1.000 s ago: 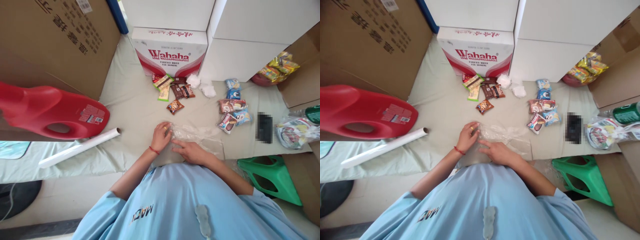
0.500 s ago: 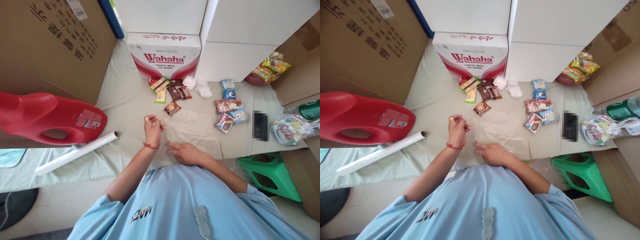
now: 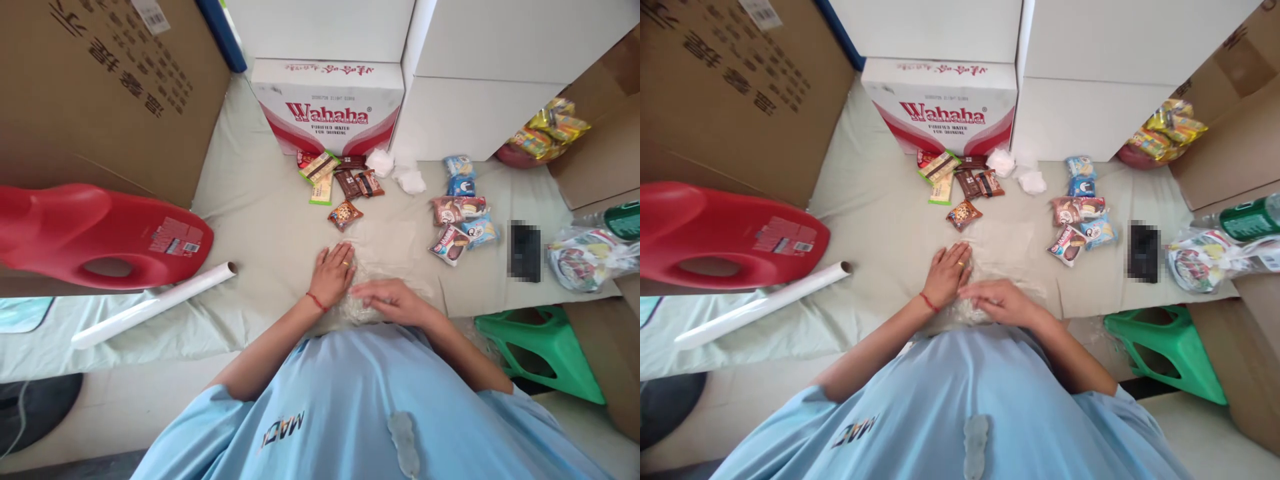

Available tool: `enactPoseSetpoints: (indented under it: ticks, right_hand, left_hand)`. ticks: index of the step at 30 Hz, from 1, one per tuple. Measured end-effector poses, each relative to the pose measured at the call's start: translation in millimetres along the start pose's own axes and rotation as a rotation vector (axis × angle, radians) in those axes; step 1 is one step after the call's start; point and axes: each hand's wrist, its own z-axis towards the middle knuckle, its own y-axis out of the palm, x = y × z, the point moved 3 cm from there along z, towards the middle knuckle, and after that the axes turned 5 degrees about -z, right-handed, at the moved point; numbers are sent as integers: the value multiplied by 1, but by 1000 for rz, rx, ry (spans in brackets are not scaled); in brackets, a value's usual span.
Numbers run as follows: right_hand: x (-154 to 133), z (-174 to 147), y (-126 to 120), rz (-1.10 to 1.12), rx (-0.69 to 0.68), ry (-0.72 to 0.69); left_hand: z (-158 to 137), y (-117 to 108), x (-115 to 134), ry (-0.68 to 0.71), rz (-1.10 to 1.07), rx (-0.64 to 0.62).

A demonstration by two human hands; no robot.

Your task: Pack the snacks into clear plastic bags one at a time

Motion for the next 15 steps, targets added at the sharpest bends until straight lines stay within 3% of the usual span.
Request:
enactPoseSetpoints:
  ticks: [3, 6, 10, 15]
  right_hand:
    - [29, -5, -19, -310, 226, 188]
    - [63, -9, -23, -548, 199, 328]
    - [95, -18, -33, -580, 209, 361]
    - [104, -6, -67, -506, 230, 319]
  left_hand:
    - [-11, -1, 1, 36, 65, -37]
    - [-16, -4, -5, 18, 92, -26]
    - [-20, -14, -23, -89, 104, 36]
    - [-23, -20, -32, -120, 100, 32]
